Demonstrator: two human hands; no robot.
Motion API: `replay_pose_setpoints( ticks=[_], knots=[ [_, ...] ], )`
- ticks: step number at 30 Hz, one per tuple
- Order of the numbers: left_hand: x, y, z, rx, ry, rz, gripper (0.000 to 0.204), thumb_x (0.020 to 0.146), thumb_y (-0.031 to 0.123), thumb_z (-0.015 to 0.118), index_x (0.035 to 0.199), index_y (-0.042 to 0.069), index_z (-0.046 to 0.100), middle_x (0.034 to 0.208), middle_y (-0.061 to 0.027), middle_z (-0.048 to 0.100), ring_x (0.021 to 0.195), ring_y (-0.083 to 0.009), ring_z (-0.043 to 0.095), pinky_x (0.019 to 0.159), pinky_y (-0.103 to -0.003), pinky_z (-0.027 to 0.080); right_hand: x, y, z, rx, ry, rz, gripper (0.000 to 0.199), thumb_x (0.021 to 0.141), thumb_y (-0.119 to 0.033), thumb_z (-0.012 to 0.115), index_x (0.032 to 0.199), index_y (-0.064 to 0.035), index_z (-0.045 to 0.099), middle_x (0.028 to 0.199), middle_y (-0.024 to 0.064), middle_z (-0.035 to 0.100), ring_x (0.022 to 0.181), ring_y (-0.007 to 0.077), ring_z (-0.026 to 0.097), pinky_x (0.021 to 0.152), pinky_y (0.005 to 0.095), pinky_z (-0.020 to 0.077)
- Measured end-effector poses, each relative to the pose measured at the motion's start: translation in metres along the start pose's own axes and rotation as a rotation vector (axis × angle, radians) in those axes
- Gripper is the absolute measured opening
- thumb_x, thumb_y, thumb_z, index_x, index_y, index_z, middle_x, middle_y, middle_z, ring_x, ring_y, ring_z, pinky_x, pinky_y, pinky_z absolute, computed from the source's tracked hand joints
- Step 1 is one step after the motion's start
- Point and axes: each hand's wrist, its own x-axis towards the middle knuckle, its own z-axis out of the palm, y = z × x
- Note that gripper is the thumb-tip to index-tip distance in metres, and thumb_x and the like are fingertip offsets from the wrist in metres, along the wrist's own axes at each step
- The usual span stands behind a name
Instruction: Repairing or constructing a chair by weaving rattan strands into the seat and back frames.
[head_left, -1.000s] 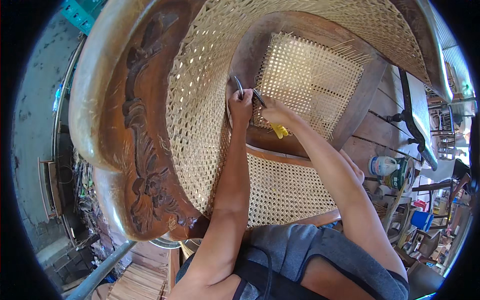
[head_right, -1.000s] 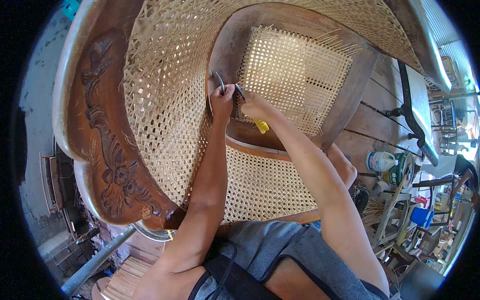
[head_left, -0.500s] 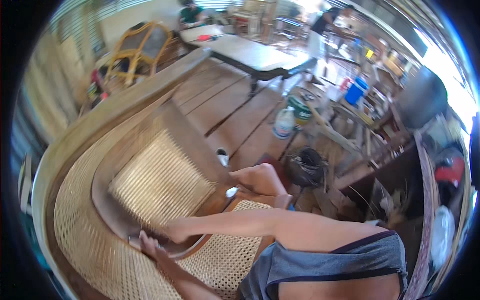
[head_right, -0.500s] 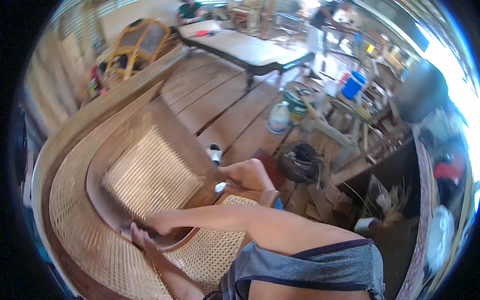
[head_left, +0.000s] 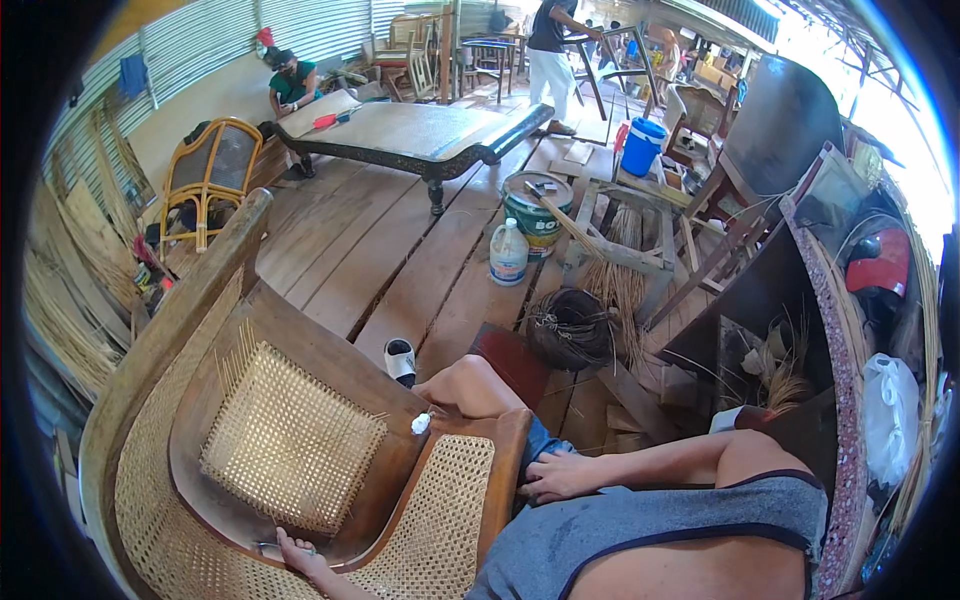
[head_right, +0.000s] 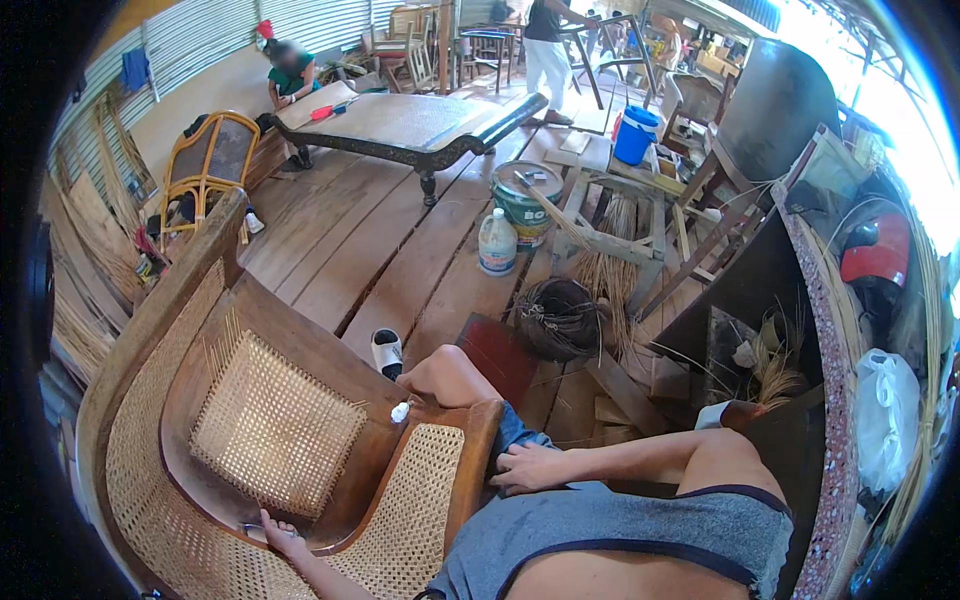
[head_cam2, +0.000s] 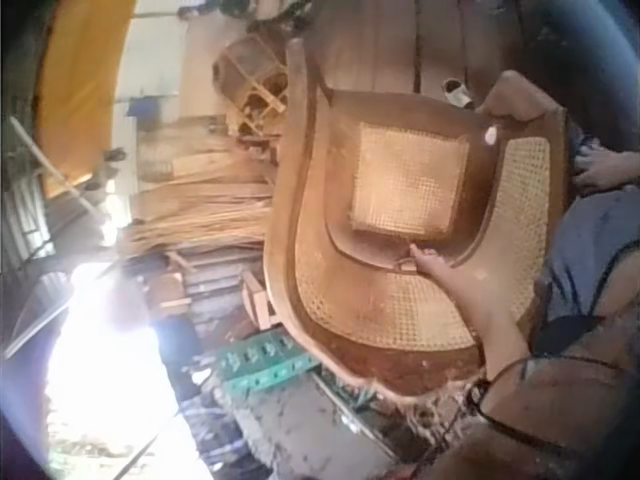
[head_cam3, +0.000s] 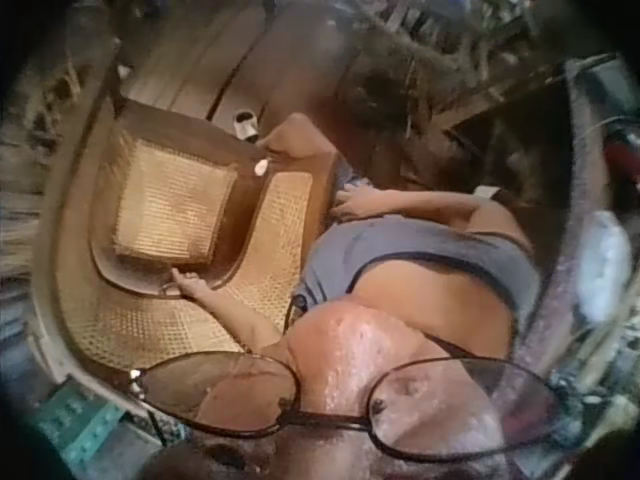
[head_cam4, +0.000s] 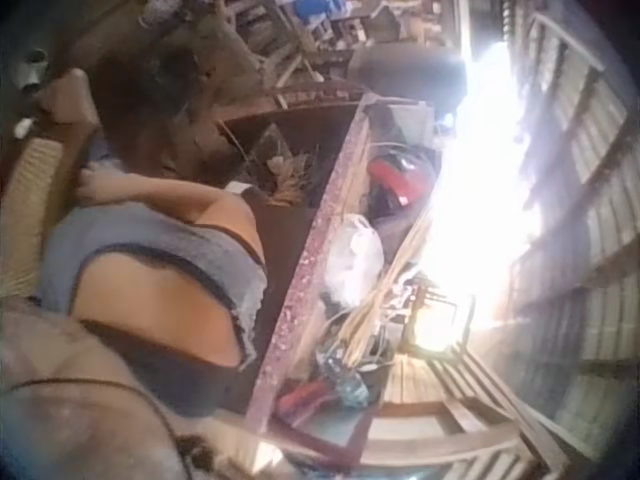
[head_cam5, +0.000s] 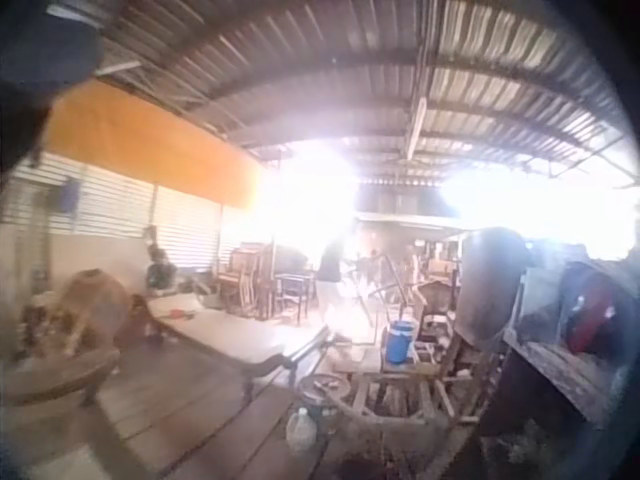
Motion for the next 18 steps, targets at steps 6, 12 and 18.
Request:
replay_pose_setpoints(
  ticks=[6, 12, 18],
  knots=[
    [-0.053, 0.008, 0.020, -0.088, -0.149, -0.036, 0.059, 0.092, 0.037, 0.056, 0.140, 0.005, 0.047, 0.146, -0.0137, 0.041, 0.135, -0.0298, 0.037, 0.111, -0.040, 0.027, 0.021, 0.002, -0.044, 0.001, -0.444, 0.101, 0.032, 0.087, -0.031, 0.056, 0.116, -0.0181, 0.064, 0.105, 0.0173, 0.063, 0.101, 0.0368, 0.060, 0.082, 0.0487, 0.0500],
    [-0.030, -0.006, 0.033, -0.233, -0.089, 0.037, 0.030, 0.088, 0.034, 0.067, 0.111, 0.014, 0.065, 0.092, 0.0028, 0.061, 0.066, -0.0065, 0.046, 0.054, -0.023, 0.039, 0.123, -0.086, -0.135, -0.017, -0.669, -0.191, 0.025, 0.091, -0.024, 0.054, 0.112, -0.0130, 0.064, 0.092, 0.0182, 0.064, 0.088, 0.0368, 0.064, 0.080, 0.0445, 0.0506],
    [-0.043, 0.010, 0.029, -0.260, 0.074, 0.078, 0.015, 0.089, 0.025, 0.070, 0.091, 0.010, 0.069, 0.058, 0.0095, 0.042, 0.044, -0.0016, 0.033, 0.038, -0.020, 0.024, 0.374, -0.165, -0.045, 0.010, 0.031, -0.588, 0.020, 0.091, -0.014, 0.053, 0.105, -0.0059, 0.064, 0.092, 0.0184, 0.063, 0.088, 0.0393, 0.062, 0.075, 0.0467, 0.0516]
  ],
)
